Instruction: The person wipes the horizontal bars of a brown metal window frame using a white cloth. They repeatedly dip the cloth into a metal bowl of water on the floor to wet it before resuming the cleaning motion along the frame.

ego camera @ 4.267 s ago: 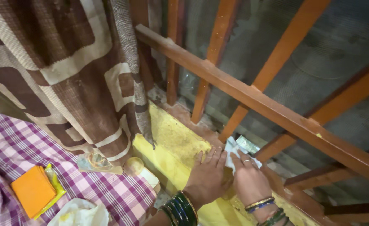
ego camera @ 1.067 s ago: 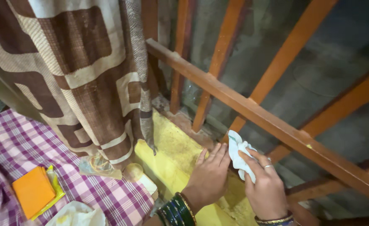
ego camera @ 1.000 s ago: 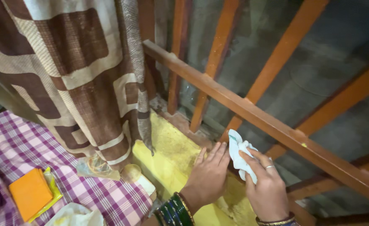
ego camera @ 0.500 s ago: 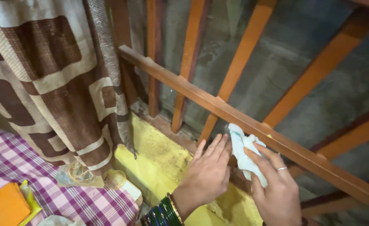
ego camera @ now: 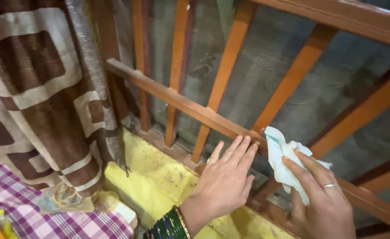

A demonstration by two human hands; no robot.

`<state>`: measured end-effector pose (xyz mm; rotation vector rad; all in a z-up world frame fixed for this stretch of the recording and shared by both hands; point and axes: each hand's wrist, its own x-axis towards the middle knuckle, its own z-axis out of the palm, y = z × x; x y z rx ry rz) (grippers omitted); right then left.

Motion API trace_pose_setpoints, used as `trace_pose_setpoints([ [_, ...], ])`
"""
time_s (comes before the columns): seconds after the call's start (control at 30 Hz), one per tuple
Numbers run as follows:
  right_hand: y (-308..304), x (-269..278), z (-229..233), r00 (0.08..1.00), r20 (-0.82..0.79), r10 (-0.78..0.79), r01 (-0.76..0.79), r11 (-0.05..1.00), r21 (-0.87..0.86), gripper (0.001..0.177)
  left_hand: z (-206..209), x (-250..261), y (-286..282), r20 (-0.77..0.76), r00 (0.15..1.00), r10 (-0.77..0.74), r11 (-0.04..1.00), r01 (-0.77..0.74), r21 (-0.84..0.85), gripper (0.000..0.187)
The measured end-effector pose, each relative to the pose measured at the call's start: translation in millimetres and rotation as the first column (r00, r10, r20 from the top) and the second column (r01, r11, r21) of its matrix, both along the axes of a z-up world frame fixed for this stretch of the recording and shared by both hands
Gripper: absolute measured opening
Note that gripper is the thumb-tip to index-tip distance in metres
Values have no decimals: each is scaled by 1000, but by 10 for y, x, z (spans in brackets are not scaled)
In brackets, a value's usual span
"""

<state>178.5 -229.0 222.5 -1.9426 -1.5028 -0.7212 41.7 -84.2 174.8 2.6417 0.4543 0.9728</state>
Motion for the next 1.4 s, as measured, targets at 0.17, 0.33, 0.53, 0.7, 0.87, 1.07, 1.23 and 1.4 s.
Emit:
trace_pose_setpoints([
  [0.17,-265,344,-105,994,70,-81,87,993,-84,66,32,193,-131,46,997,-63,998,61,29,71],
  [0.33,-523,606,-220,988,102,-114,121,990,-66,71,37,371,-217,38,993,-111,992,109,58,75],
  [0.53,-555,491,-558,995,98,-11,17,999,-52,65,-19,404,-230,49,994,-96,992,92,82,72],
  [0.7,-319,430,-669,989,49,139,-135,988,-73,62,-257,185,-288,76,992,-103,993,99,59,69],
  [0.87,-6,281,-776,998,39,57,-56,998,-15,53,-443,48,-271,32,997,-71,997,70,39,66],
  [1.07,190,307,-852,992,118,34,-45,994,95,52,-509,-1,-270,-11,996,-89,996,89,12,71],
  [1.23,252,406,-1056,985,168,-36,26,998,63,50,-547,15,-295,-68,991,-114,993,115,10,73],
  [1.4,172,560,-1457,987,155,-39,55,994,-98,53,-604,114,-291,-115,983,-140,990,139,-14,76],
])
